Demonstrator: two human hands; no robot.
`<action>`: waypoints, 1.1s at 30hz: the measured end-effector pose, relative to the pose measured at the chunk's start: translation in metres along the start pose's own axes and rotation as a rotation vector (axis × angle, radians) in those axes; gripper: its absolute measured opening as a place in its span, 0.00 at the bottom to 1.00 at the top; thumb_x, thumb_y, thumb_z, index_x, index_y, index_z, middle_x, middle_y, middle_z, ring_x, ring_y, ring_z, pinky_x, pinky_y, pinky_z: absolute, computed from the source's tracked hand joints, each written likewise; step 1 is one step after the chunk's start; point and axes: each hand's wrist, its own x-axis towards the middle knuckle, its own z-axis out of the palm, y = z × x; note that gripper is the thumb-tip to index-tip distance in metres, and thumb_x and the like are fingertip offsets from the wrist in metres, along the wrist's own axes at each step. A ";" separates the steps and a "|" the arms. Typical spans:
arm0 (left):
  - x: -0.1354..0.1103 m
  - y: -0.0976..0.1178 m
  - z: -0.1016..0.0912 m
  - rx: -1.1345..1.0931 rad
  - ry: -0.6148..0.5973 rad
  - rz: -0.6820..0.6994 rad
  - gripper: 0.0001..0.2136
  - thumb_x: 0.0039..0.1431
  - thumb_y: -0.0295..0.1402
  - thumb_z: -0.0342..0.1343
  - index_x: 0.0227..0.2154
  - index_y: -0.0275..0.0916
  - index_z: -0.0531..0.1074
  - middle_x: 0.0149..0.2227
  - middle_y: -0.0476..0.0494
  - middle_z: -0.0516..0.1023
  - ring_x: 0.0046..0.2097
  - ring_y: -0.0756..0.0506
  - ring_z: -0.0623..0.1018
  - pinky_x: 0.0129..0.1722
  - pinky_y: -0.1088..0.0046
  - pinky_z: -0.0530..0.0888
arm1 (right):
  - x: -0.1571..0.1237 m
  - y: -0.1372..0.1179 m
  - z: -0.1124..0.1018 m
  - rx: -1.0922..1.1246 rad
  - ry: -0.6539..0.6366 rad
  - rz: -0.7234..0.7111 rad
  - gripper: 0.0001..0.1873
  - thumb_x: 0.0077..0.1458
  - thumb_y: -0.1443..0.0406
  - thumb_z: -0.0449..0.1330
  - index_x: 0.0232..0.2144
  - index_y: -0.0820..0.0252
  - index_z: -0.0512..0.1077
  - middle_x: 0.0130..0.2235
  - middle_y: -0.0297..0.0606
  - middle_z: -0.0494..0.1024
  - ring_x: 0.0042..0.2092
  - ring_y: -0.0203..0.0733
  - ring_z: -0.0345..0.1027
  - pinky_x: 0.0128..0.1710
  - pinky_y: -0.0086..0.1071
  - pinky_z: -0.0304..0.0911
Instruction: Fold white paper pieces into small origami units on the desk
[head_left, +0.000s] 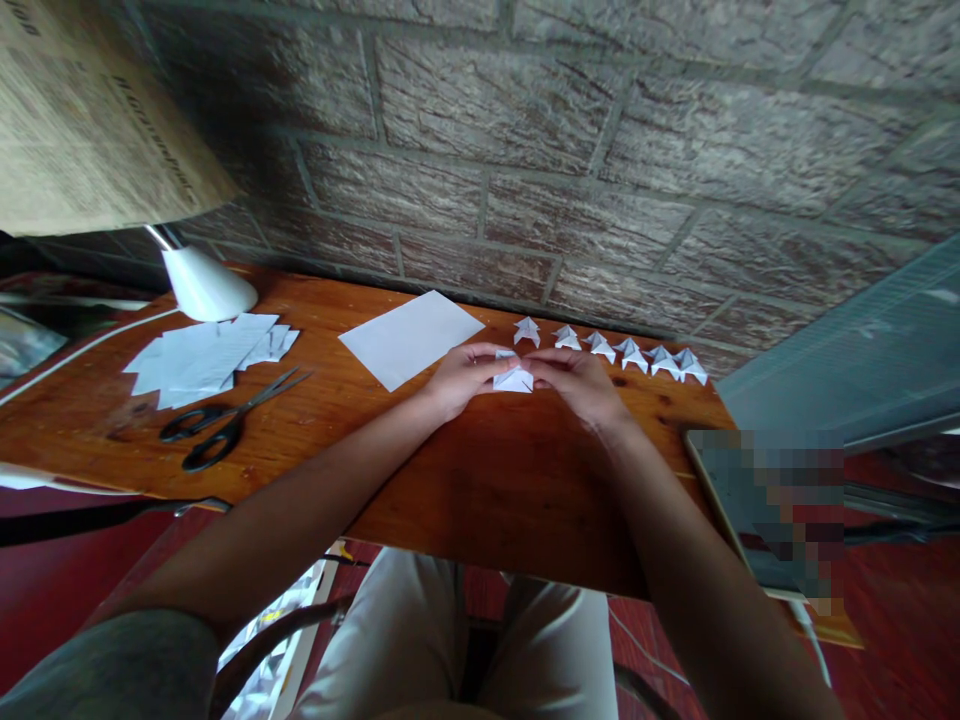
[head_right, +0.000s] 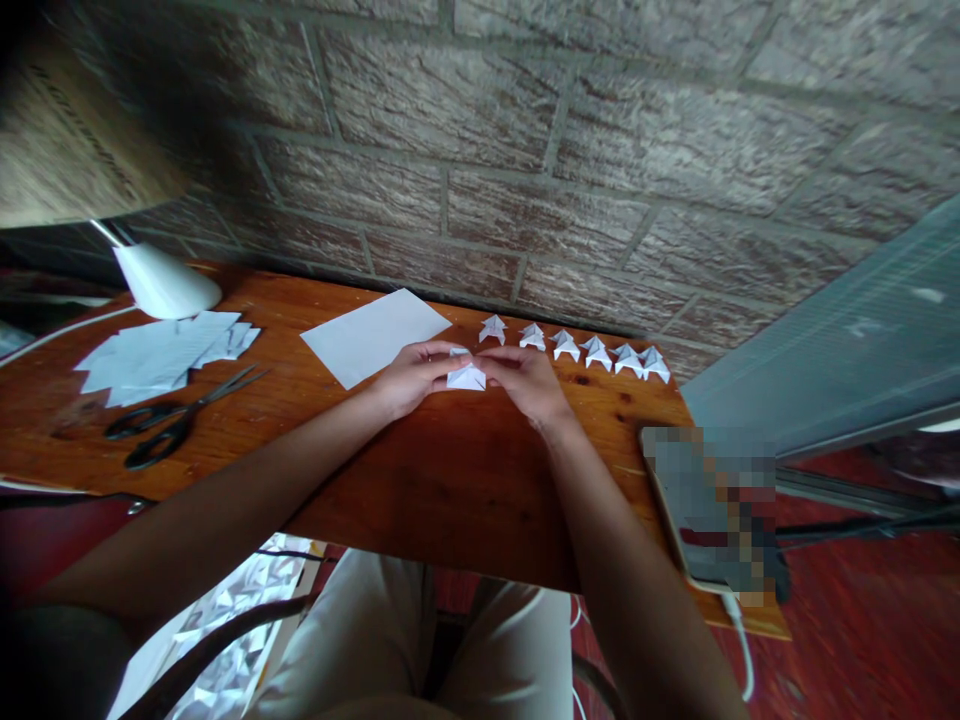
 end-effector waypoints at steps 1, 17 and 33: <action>0.000 0.000 0.000 -0.026 0.011 -0.008 0.16 0.38 0.35 0.71 0.32 0.36 0.78 0.32 0.46 0.79 0.35 0.49 0.77 0.43 0.67 0.73 | -0.001 0.000 0.001 0.024 -0.012 0.004 0.15 0.40 0.57 0.70 0.32 0.58 0.80 0.34 0.35 0.81 0.35 0.38 0.71 0.37 0.32 0.66; 0.003 0.001 0.002 -0.177 0.049 -0.036 0.18 0.38 0.33 0.72 0.36 0.37 0.77 0.32 0.47 0.80 0.33 0.51 0.76 0.40 0.71 0.72 | -0.003 0.001 0.003 0.151 -0.127 0.009 0.19 0.40 0.63 0.71 0.38 0.56 0.77 0.40 0.36 0.81 0.41 0.39 0.73 0.44 0.35 0.67; 0.003 -0.002 -0.001 -0.116 0.035 0.004 0.20 0.38 0.36 0.72 0.37 0.37 0.77 0.35 0.45 0.80 0.37 0.48 0.78 0.44 0.65 0.74 | -0.002 0.002 0.001 0.107 -0.106 -0.010 0.19 0.40 0.58 0.71 0.37 0.54 0.79 0.42 0.35 0.82 0.43 0.41 0.75 0.43 0.35 0.71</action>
